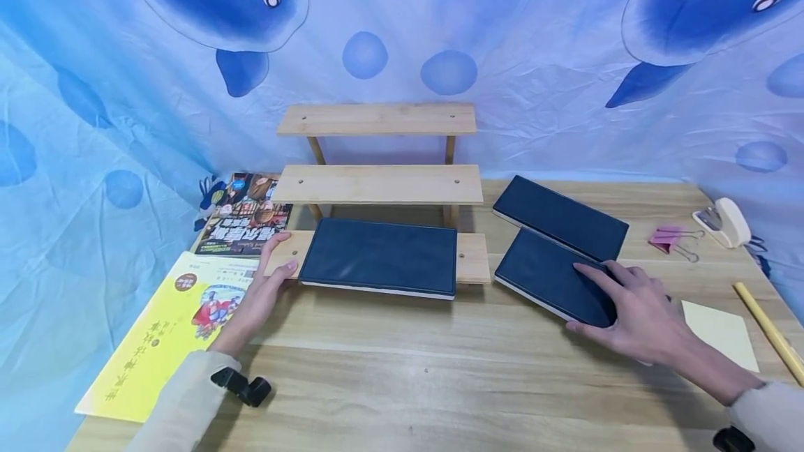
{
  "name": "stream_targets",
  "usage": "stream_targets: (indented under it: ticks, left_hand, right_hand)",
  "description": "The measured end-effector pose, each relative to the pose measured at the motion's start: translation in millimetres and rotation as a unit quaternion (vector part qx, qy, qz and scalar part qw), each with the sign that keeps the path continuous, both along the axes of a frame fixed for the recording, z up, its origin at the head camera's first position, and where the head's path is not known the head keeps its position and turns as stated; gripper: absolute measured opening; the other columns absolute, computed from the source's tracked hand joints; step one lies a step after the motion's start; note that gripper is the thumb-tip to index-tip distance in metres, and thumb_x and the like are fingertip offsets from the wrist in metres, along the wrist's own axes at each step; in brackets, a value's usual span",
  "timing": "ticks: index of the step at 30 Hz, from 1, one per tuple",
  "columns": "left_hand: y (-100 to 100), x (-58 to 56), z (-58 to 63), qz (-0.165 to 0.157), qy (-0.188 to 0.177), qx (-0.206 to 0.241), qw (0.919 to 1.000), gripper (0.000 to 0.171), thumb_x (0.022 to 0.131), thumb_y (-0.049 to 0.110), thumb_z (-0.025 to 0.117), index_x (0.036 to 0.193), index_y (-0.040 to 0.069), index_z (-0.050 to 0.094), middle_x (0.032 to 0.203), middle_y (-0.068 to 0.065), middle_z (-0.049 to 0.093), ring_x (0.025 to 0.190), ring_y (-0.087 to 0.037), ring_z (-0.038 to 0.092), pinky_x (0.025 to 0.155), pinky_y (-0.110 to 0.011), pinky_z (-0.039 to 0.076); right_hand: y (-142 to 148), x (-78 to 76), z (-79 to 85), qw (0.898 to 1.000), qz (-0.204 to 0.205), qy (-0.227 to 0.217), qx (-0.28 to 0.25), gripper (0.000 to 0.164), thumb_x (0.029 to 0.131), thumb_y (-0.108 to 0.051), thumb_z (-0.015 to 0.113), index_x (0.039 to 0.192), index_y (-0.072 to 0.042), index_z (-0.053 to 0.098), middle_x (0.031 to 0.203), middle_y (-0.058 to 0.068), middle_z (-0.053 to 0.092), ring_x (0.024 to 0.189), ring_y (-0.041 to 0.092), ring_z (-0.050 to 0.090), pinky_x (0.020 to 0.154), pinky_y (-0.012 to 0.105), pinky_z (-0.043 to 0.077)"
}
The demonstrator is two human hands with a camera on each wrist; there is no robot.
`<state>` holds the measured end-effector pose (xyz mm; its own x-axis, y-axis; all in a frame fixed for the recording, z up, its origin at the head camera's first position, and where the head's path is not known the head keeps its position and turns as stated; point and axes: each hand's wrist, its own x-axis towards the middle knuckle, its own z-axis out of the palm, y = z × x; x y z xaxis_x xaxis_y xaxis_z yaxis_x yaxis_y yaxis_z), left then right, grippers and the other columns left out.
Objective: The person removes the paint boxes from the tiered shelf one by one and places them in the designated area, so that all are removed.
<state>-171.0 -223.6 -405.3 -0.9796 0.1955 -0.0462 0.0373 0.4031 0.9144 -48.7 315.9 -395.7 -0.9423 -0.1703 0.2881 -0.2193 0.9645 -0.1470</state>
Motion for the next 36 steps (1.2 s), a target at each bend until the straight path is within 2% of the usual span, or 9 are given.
stream_targets:
  ticks: [4, 10, 19, 25, 29, 33, 36]
  left_hand:
    - [0, -0.2, 0.2, 0.003, -0.009, -0.003, 1.0000, 0.055, 0.094, 0.036, 0.043, 0.141, 0.034, 0.014, 0.148, 0.000, 0.005, 0.130, -0.030, 0.019, 0.103, -0.055, 0.010]
    - [2, 0.5, -0.1, -0.004, -0.026, 0.029, 0.9992, 0.055, 0.095, 0.030, 0.042, 0.141, 0.033, 0.012, 0.147, -0.007, 0.009, 0.128, -0.031, 0.025, 0.104, -0.052, 0.015]
    - [2, 1.3, 0.7, 0.000, -0.009, 0.005, 0.9999, 0.052, 0.094, 0.036, 0.042, 0.139, 0.040, 0.015, 0.147, -0.003, 0.007, 0.128, -0.032, 0.024, 0.103, -0.053, 0.015]
    - [0, 0.5, -0.8, 0.002, -0.006, 0.008, 0.9999, 0.054, 0.094, 0.036, 0.042, 0.140, 0.037, 0.014, 0.147, -0.002, 0.007, 0.128, -0.032, 0.025, 0.104, -0.053, 0.015]
    - [0, 0.3, -1.6, 0.000, -0.004, 0.007, 1.0000, 0.053, 0.094, 0.036, 0.042, 0.139, 0.038, 0.015, 0.147, -0.002, 0.007, 0.128, -0.031, 0.025, 0.104, -0.053, 0.015]
    - [0, -0.9, -2.8, 0.000, 0.017, -0.010, 0.9998, 0.053, 0.094, 0.036, 0.043, 0.140, 0.035, 0.016, 0.148, 0.002, 0.007, 0.131, -0.029, 0.016, 0.103, -0.056, 0.011]
    - [0, -1.3, -3.4, 0.002, 0.028, -0.015, 0.9995, 0.053, 0.094, 0.036, 0.043, 0.140, 0.033, 0.017, 0.148, 0.003, 0.006, 0.133, -0.029, 0.011, 0.103, -0.057, 0.008]
  right_hand:
    - [0, -1.9, -6.6, 1.000, 0.009, -0.005, -0.005, 0.088, 0.056, -0.068, 0.068, 0.129, -0.023, 0.048, 0.121, 0.023, 0.047, 0.102, 0.043, 0.044, 0.072, 0.056, 0.035]
    - [1, -4.8, -15.2, 1.000, 0.012, -0.019, 0.000, 0.088, 0.057, -0.069, 0.067, 0.129, -0.022, 0.048, 0.123, 0.025, 0.046, 0.103, 0.045, 0.044, 0.074, 0.060, 0.034]
    - [7, -7.4, -25.2, 1.000, 0.015, -0.018, 0.006, 0.087, 0.059, -0.067, 0.067, 0.129, -0.020, 0.048, 0.123, 0.025, 0.045, 0.106, 0.045, 0.043, 0.073, 0.059, 0.036]
    - [6, -7.3, -26.1, 1.000, 0.018, -0.011, 0.015, 0.087, 0.059, -0.068, 0.067, 0.130, -0.020, 0.048, 0.123, 0.026, 0.045, 0.106, 0.045, 0.042, 0.075, 0.059, 0.036]
    - [2, -3.4, -21.7, 0.998, 0.041, 0.026, 0.031, 0.089, 0.057, -0.068, 0.067, 0.128, -0.018, 0.050, 0.126, 0.024, 0.044, 0.107, 0.045, 0.042, 0.081, 0.059, 0.034]
    - [-7, 0.7, -10.8, 0.993, 0.078, 0.078, 0.043, 0.089, 0.055, -0.067, 0.067, 0.126, -0.015, 0.053, 0.131, 0.020, 0.044, 0.112, 0.042, 0.041, 0.084, 0.056, 0.032]
    - [-18, 1.6, -0.4, 0.990, 0.099, 0.092, 0.035, 0.089, 0.056, -0.066, 0.067, 0.128, -0.016, 0.051, 0.134, 0.018, 0.041, 0.115, 0.040, 0.039, 0.085, 0.056, 0.031]
